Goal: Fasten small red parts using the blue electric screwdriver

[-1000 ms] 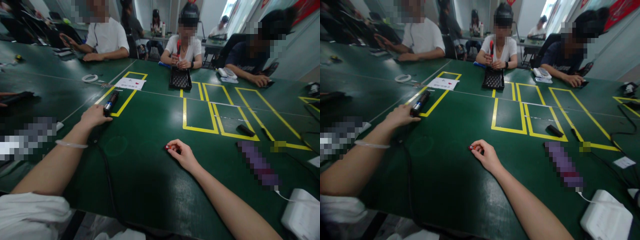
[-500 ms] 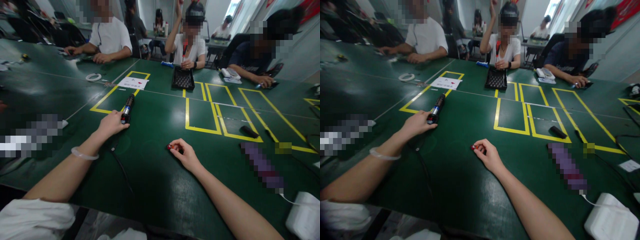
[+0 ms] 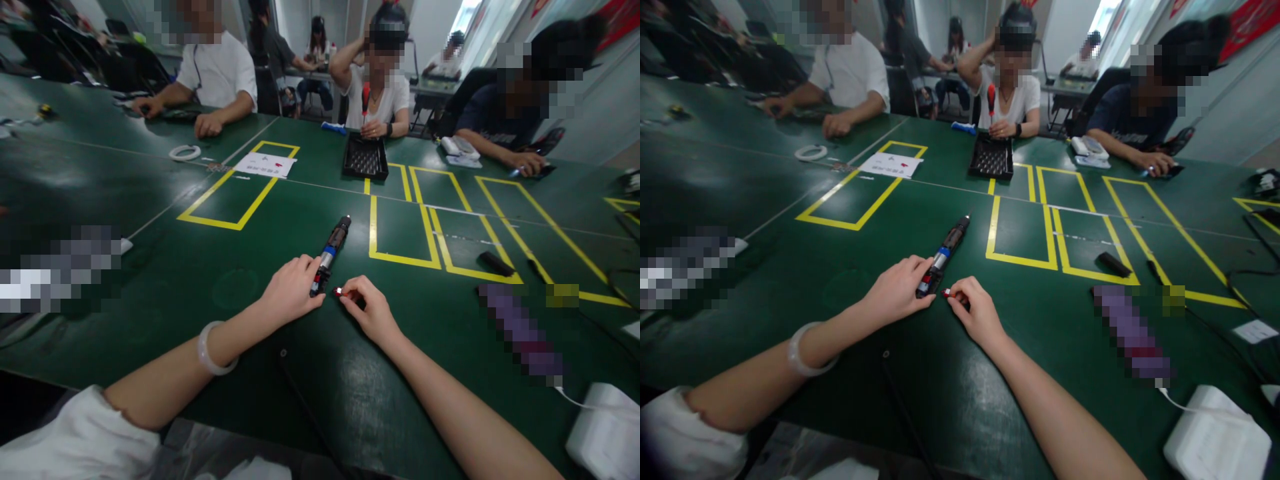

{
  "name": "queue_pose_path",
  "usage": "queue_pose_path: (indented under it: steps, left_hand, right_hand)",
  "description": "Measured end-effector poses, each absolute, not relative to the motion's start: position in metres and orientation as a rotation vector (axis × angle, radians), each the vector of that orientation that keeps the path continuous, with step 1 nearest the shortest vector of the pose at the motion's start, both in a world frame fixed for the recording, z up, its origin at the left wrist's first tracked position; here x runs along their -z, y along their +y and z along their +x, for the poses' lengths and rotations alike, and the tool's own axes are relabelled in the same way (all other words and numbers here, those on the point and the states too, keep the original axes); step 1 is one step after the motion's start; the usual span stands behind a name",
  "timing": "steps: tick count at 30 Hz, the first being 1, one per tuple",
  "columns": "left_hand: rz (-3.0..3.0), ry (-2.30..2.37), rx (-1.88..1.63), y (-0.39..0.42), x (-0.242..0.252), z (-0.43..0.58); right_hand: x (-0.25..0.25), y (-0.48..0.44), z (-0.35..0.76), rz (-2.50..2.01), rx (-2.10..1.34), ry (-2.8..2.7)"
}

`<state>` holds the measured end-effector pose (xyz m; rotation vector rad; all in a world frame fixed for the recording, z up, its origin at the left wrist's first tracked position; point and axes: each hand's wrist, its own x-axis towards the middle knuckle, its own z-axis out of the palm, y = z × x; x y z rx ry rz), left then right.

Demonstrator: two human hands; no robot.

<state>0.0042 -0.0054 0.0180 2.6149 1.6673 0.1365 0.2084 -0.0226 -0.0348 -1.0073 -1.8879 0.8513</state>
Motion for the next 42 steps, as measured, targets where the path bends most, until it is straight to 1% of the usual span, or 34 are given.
queue_pose_path:
  steps: [10, 27, 34, 42]
  left_hand:
    - [2.584, 1.564, -0.166, -0.020, -0.015, 0.025]
    - [2.714, 1.674, -0.199, -0.018, -0.008, 0.033]
    - [2.734, 1.690, -0.123, -0.009, -0.010, 0.007]
    - [2.606, 1.959, 0.033, 0.029, -0.010, -0.064]
  right_hand:
    - [0.033, -0.024, 0.206, -1.103, -0.746, -2.024]
    - [0.030, -0.026, 0.212, -1.069, -0.739, -1.924]
    - [0.031, -0.027, 0.210, -1.042, -0.770, -1.972]
    - [0.028, -0.026, 0.211, -1.024, -0.786, -2.005]
